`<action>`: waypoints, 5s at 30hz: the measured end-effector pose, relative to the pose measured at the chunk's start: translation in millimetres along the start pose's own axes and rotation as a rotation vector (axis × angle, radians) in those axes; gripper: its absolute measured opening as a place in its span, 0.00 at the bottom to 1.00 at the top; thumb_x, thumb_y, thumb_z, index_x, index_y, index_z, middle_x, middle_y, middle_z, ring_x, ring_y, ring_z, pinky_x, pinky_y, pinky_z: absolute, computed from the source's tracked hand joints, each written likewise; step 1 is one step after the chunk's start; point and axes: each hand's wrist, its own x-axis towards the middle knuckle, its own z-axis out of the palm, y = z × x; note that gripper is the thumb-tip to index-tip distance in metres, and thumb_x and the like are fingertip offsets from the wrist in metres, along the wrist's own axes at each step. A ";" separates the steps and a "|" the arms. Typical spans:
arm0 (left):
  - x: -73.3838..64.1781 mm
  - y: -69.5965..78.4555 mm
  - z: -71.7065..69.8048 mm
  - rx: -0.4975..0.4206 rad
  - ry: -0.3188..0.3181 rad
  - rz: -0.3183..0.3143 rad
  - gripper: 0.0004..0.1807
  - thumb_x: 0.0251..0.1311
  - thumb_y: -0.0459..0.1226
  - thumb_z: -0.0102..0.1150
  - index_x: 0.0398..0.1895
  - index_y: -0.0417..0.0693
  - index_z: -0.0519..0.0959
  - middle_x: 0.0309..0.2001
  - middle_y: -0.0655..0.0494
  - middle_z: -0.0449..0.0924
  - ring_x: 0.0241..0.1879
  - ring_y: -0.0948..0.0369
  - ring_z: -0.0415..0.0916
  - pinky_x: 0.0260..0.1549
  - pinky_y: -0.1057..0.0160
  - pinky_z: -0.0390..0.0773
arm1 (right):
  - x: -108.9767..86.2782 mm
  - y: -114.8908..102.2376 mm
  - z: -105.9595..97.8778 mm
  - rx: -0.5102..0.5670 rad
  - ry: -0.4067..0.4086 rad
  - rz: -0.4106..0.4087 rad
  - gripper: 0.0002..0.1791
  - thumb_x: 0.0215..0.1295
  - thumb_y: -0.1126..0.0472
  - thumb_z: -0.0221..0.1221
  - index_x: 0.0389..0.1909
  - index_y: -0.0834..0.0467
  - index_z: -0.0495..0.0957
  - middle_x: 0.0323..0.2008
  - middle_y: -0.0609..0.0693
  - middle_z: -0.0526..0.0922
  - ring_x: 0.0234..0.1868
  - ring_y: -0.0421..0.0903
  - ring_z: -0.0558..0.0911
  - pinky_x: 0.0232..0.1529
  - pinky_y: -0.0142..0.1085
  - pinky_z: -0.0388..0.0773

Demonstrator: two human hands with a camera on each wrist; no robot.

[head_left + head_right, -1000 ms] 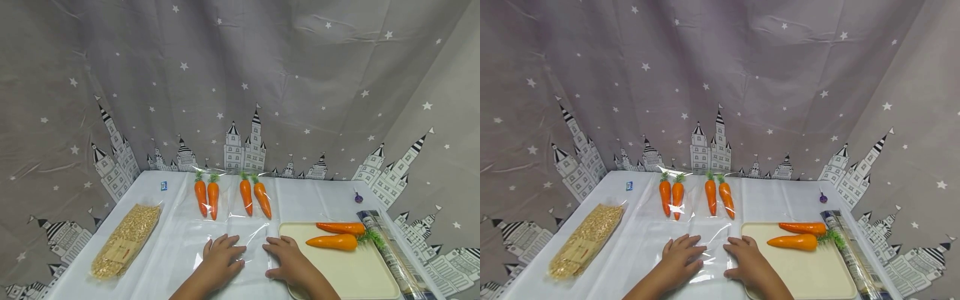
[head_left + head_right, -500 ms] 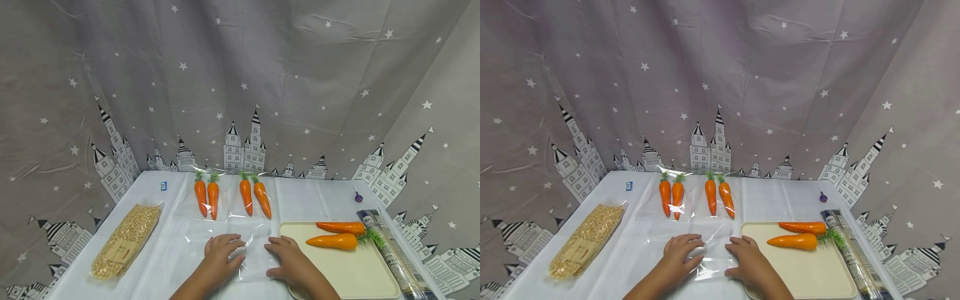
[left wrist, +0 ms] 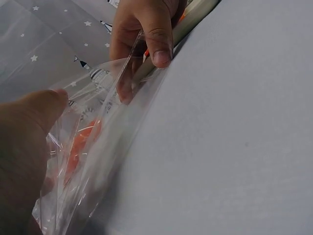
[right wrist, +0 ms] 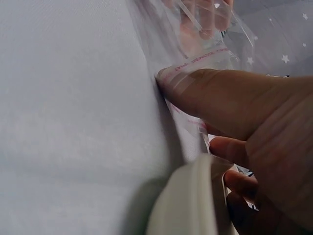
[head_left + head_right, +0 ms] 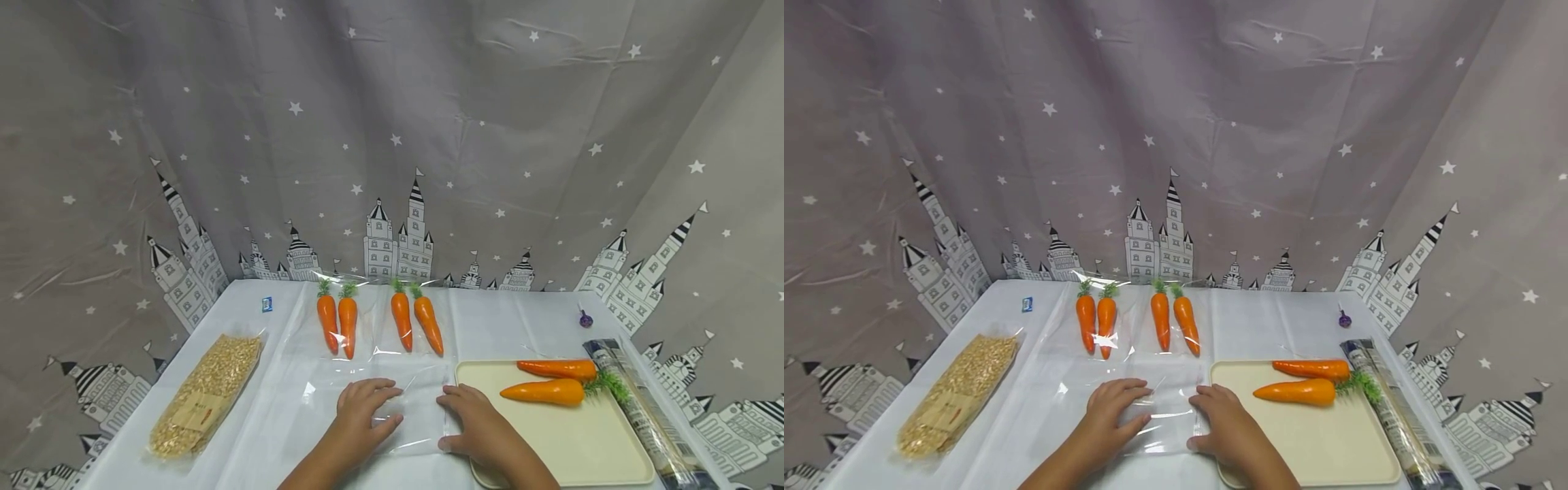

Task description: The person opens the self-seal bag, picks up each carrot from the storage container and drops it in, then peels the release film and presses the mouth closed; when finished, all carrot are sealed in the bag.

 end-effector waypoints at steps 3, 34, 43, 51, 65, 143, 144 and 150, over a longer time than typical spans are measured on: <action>0.5 -0.3 0.5 -0.001 -0.010 -0.004 0.21 0.65 0.49 0.70 0.60 0.63 0.83 0.64 0.63 0.78 0.66 0.53 0.69 0.69 0.33 0.60 | -0.5 1.9 0.0 0.004 0.010 -0.026 0.40 0.53 0.46 0.78 0.66 0.54 0.78 0.72 0.54 0.74 0.76 0.63 0.65 0.73 0.66 0.62; 2.4 -3.1 0.8 -0.018 -0.028 -0.026 0.19 0.66 0.49 0.69 0.58 0.60 0.83 0.63 0.60 0.79 0.66 0.52 0.70 0.68 0.34 0.61 | -35.6 62.3 -59.6 0.289 0.390 0.149 0.26 0.70 0.55 0.69 0.66 0.56 0.78 0.64 0.58 0.80 0.61 0.59 0.83 0.59 0.51 0.83; 2.0 -4.6 0.2 -0.024 -0.033 -0.035 0.19 0.65 0.49 0.69 0.58 0.60 0.83 0.63 0.61 0.79 0.66 0.51 0.70 0.68 0.33 0.61 | -55.9 87.6 -78.4 0.250 0.400 0.215 0.27 0.72 0.50 0.66 0.69 0.52 0.76 0.64 0.57 0.80 0.58 0.55 0.85 0.58 0.55 0.82; 0.3 -5.3 0.9 -0.014 -0.009 -0.007 0.19 0.65 0.49 0.69 0.57 0.60 0.83 0.62 0.61 0.79 0.64 0.52 0.71 0.68 0.35 0.62 | -67.9 109.2 -87.8 0.144 0.432 0.207 0.25 0.71 0.52 0.68 0.66 0.51 0.79 0.59 0.57 0.82 0.48 0.50 0.85 0.46 0.42 0.82; 0.1 -7.1 2.0 -0.019 -0.001 -0.008 0.18 0.65 0.49 0.70 0.56 0.60 0.83 0.61 0.61 0.79 0.64 0.51 0.72 0.68 0.33 0.61 | -74.9 140.1 -91.4 0.118 0.395 0.288 0.36 0.67 0.49 0.70 0.69 0.63 0.73 0.63 0.68 0.76 0.45 0.48 0.82 0.37 0.29 0.80; -4.3 -12.3 7.9 0.012 0.088 0.067 0.17 0.62 0.47 0.71 0.54 0.60 0.84 0.56 0.65 0.80 0.59 0.55 0.74 0.62 0.41 0.65 | -76.3 139.3 -80.1 0.099 0.390 0.263 0.39 0.66 0.44 0.70 0.70 0.62 0.72 0.66 0.70 0.75 0.64 0.72 0.75 0.62 0.71 0.69; -4.2 -12.4 7.8 0.010 0.084 0.065 0.17 0.63 0.47 0.71 0.54 0.60 0.84 0.57 0.65 0.80 0.59 0.55 0.74 0.62 0.41 0.65 | -75.8 138.5 -79.4 0.100 0.392 0.260 0.39 0.66 0.45 0.70 0.70 0.62 0.72 0.65 0.70 0.76 0.64 0.71 0.76 0.62 0.70 0.71; -3.9 -11.3 6.2 -0.008 0.061 0.055 0.17 0.64 0.47 0.70 0.54 0.59 0.84 0.57 0.65 0.79 0.60 0.54 0.73 0.64 0.37 0.64 | -75.1 135.1 -76.1 0.098 0.435 0.215 0.33 0.66 0.51 0.71 0.67 0.62 0.75 0.61 0.67 0.80 0.58 0.66 0.82 0.57 0.57 0.81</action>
